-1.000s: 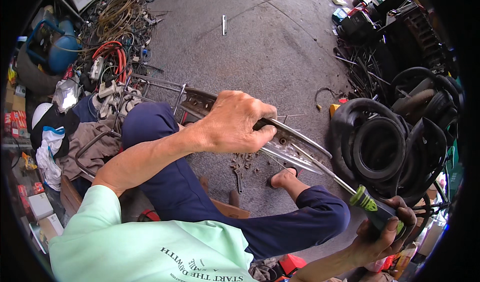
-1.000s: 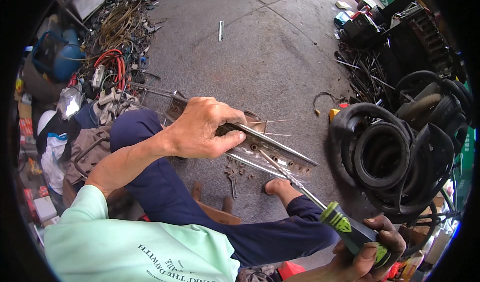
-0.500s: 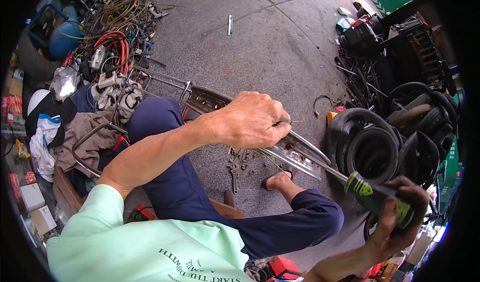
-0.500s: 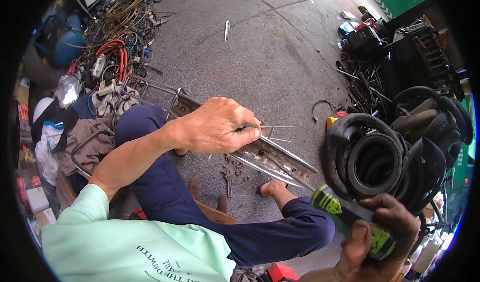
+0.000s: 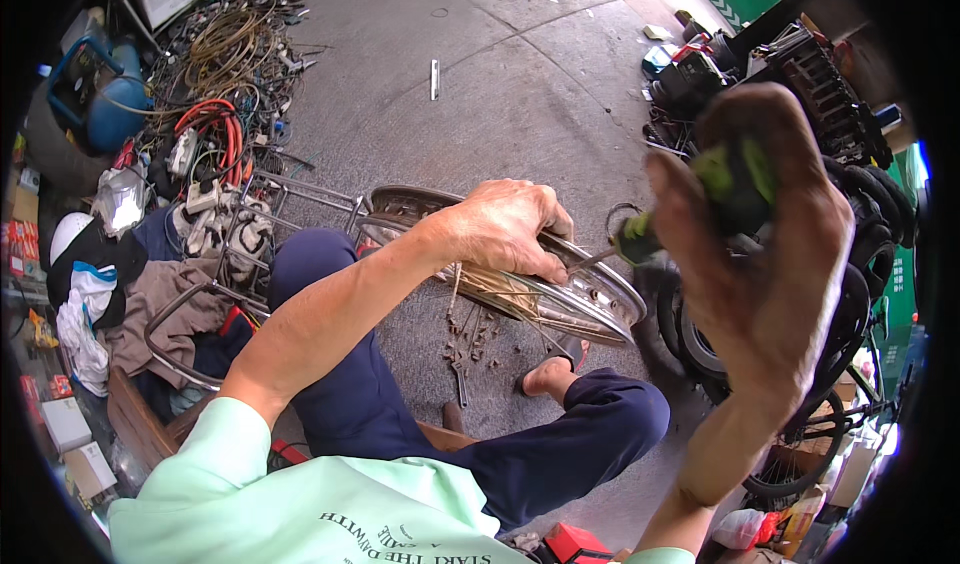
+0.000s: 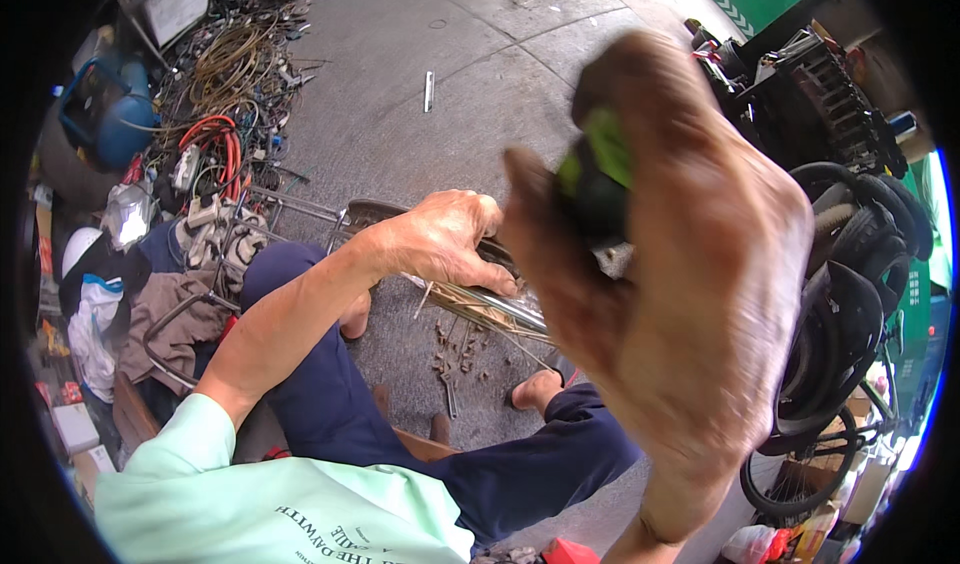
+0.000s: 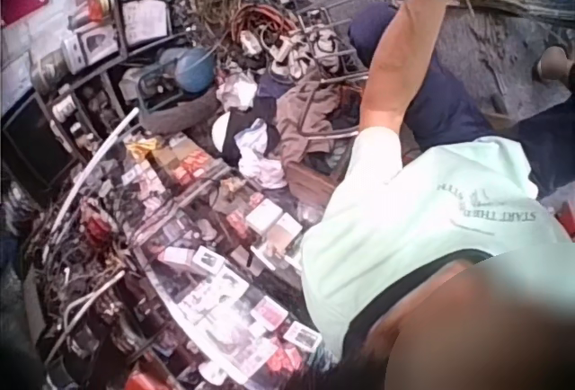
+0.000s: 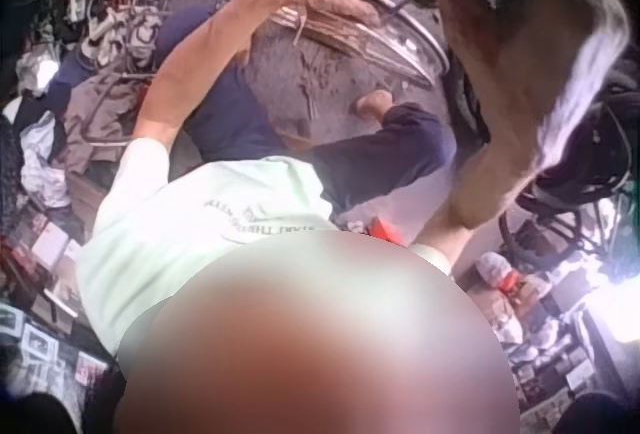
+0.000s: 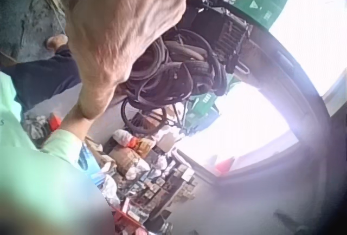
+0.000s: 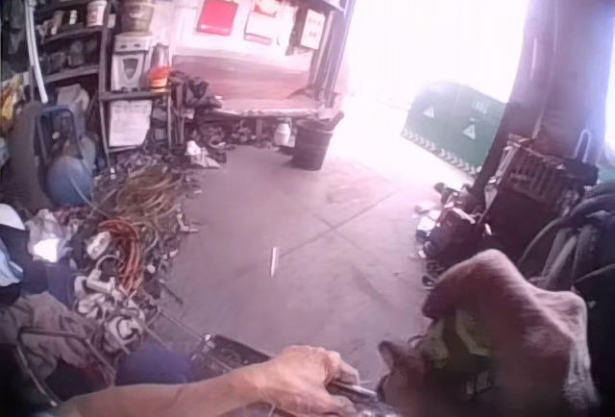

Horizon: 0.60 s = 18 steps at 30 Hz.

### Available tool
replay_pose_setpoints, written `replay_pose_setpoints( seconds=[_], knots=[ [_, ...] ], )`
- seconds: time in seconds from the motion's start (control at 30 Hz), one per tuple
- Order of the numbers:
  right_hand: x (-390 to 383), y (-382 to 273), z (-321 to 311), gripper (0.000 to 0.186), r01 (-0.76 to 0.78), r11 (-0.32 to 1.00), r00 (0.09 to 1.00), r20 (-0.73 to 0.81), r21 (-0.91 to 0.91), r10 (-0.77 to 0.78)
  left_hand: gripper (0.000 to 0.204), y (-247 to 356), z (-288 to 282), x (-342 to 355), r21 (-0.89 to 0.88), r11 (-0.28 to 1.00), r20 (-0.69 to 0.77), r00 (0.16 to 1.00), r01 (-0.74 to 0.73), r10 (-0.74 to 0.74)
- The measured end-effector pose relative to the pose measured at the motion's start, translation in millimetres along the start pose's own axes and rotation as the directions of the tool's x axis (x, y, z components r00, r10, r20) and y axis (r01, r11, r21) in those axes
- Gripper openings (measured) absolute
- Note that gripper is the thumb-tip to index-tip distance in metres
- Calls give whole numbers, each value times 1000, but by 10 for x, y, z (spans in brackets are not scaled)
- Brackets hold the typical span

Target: The person uses a screwdriver to adjust the spokes of a bicycle wheel. They rotate the wheel and repeatedly tighten or loosen the spoke nipples to true the wheel.

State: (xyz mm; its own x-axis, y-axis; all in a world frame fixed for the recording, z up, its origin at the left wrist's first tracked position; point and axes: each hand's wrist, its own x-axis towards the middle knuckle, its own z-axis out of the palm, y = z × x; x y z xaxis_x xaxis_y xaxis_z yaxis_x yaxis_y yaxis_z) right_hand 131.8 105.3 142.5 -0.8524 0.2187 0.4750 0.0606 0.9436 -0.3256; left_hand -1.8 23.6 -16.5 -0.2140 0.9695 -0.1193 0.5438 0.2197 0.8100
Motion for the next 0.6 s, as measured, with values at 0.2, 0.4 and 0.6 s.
replay_pose_setpoints(
  seconds=[0.2, 0.4, 0.6],
  knots=[
    [149, 163, 393, 28, 52, 746, 995, -102, 663, 21, 52, -248, 99, 150, 67, 982, -13, 984, -178, 179],
    [145, 18, 643, 29, 155, 587, 908, -348, 794, 232, 49, -64, 209, 138, 224, 975, -153, 987, -9, 44],
    [232, 95, 694, 29, 279, 488, 930, -359, 827, 77, 49, 56, 113, 80, 215, 976, -126, 992, 44, -17]
  ],
)
